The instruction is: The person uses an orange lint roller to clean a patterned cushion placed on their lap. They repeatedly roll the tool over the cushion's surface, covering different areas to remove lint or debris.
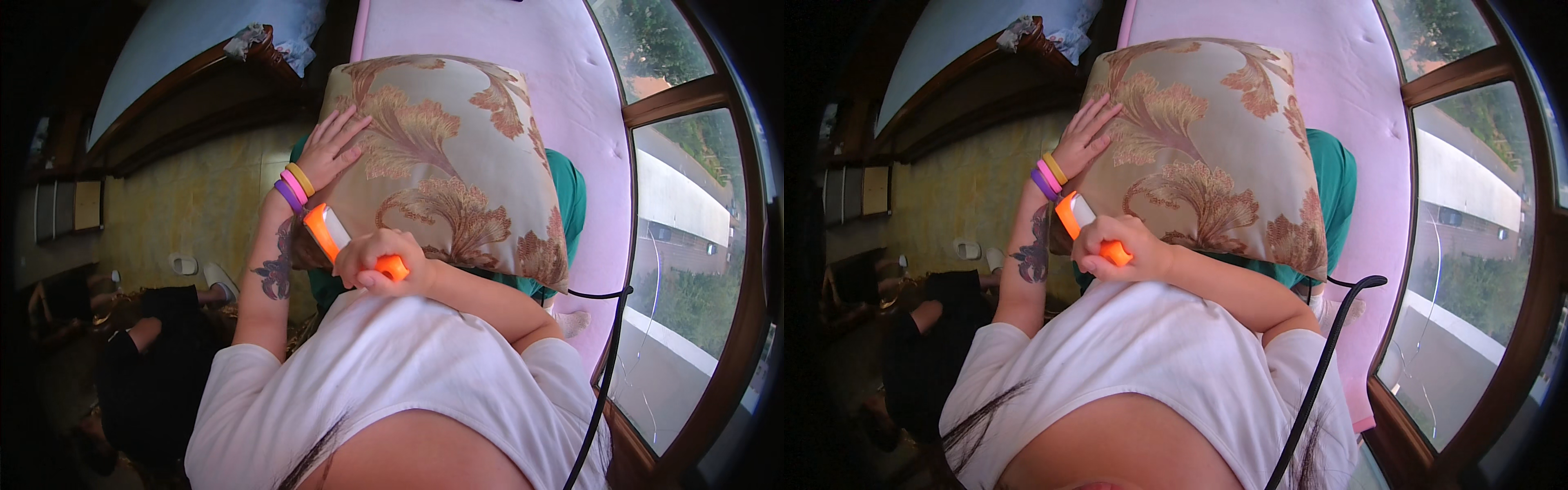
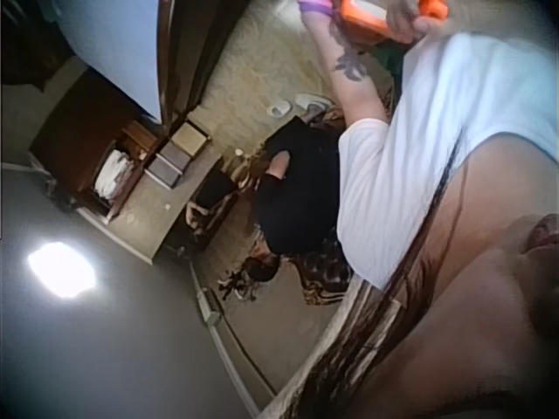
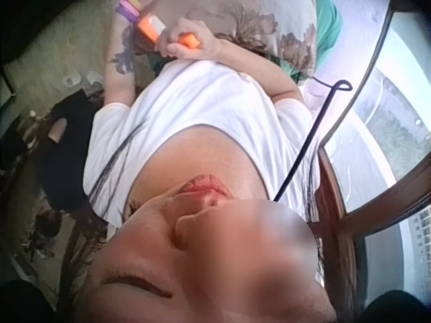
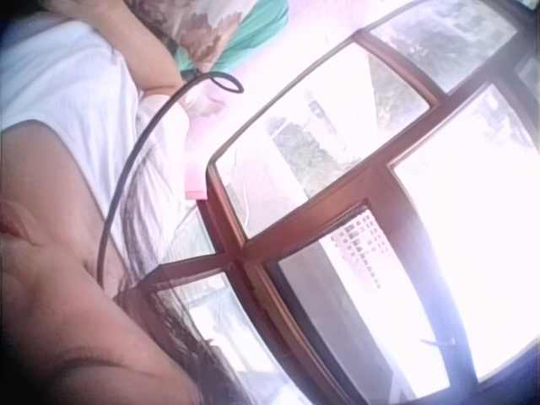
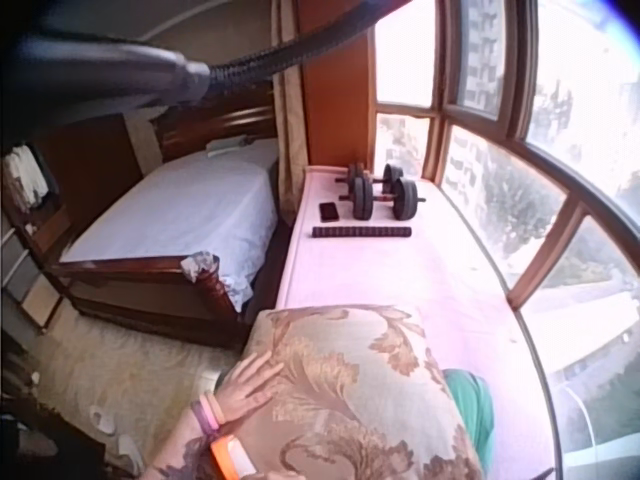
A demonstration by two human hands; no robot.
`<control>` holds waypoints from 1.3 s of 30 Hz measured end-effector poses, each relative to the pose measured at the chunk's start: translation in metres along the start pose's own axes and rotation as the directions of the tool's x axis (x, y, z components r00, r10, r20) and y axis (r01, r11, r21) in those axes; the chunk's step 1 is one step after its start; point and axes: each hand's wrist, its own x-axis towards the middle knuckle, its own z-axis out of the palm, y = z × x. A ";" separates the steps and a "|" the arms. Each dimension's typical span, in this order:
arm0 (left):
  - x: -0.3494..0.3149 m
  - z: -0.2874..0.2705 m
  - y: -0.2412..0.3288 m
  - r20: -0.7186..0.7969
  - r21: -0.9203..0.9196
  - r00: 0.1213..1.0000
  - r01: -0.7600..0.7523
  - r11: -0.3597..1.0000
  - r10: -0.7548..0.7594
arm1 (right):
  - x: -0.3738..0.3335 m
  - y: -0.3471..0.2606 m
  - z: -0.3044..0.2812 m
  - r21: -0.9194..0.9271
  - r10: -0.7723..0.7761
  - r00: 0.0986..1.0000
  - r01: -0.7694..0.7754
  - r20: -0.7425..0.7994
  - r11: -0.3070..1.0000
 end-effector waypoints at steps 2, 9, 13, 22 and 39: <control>0.000 0.000 0.004 0.012 -0.016 1.000 0.029 0.999 -0.028 | -0.008 -0.013 -0.008 -0.002 -0.058 0.996 0.058 -0.066 0.998; -0.001 0.006 0.045 -0.033 0.269 0.965 0.259 0.928 -0.259 | -0.044 -0.116 -0.057 -0.260 -0.252 0.820 0.131 -0.514 0.957; 0.001 0.012 0.047 -0.077 0.297 0.968 0.249 0.922 -0.237 | -0.057 -0.156 -0.063 -0.481 -0.373 0.766 0.095 -0.524 0.871; 0.001 0.012 0.050 -0.134 0.281 0.971 0.230 0.932 -0.199 | -0.031 -0.157 -0.050 -0.882 -0.557 0.782 0.021 -0.279 0.471; 0.007 -0.008 0.175 -0.329 -0.210 0.897 -0.374 0.903 0.295 | 0.002 -0.054 -0.021 -0.747 -0.369 0.900 0.408 0.232 0.525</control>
